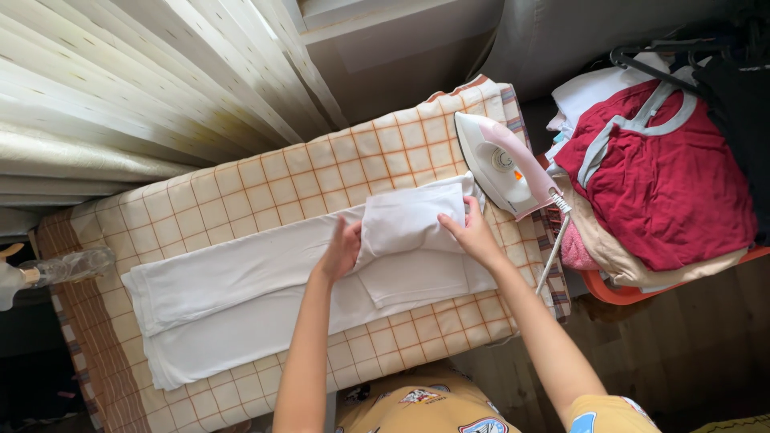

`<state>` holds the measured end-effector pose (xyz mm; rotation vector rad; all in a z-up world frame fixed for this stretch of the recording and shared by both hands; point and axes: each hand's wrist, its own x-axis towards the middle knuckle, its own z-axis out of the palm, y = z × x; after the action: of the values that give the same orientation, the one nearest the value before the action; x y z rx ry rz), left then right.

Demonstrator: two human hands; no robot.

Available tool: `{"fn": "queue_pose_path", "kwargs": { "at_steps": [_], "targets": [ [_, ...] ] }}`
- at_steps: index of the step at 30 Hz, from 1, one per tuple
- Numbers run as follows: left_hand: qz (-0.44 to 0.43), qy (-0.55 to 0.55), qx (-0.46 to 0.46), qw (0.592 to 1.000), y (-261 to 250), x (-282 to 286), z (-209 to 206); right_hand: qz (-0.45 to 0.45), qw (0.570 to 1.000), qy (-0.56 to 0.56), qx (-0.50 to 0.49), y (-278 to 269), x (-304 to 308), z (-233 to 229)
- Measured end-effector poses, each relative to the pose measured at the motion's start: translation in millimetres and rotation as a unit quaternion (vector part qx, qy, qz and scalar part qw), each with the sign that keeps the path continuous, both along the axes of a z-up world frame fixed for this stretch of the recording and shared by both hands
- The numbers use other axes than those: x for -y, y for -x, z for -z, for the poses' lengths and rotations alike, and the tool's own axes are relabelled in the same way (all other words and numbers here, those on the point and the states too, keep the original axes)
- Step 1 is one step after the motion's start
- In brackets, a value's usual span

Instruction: The recorder irons a white shirt on an ironing board.

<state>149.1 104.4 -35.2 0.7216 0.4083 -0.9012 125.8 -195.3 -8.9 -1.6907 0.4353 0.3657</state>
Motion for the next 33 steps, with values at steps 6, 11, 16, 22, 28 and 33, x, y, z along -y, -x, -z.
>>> {"fn": "queue_pose_path", "kwargs": {
  "at_steps": [6, 11, 16, 22, 28, 33],
  "targets": [
    [-0.059, -0.249, 0.247, 0.934, 59, 8, 57, 0.034, 0.996, -0.05, 0.069, 40, 9, 42],
    [-0.079, -0.376, 0.29, 0.877, 66, 21, -17, -0.021, 0.965, 0.127, 0.229, 25, -2, 19],
    [-0.068, -0.447, 0.36, 0.817, 66, 23, -21, -0.048, 0.952, 0.242, 0.181, 16, -14, -8],
    [-0.049, -0.48, 0.385, 0.787, 65, 21, -41, -0.086, 0.89, 0.301, 0.331, 19, -10, -20],
    [-0.005, -0.532, 0.446, 0.72, 68, 16, -32, -0.185, 0.801, 0.448, 0.35, 27, 0, 4],
    [0.064, -0.548, 0.439, 0.709, 66, 15, -41, -0.141, 0.829, 0.437, 0.319, 37, -4, 2]
  ]
}}
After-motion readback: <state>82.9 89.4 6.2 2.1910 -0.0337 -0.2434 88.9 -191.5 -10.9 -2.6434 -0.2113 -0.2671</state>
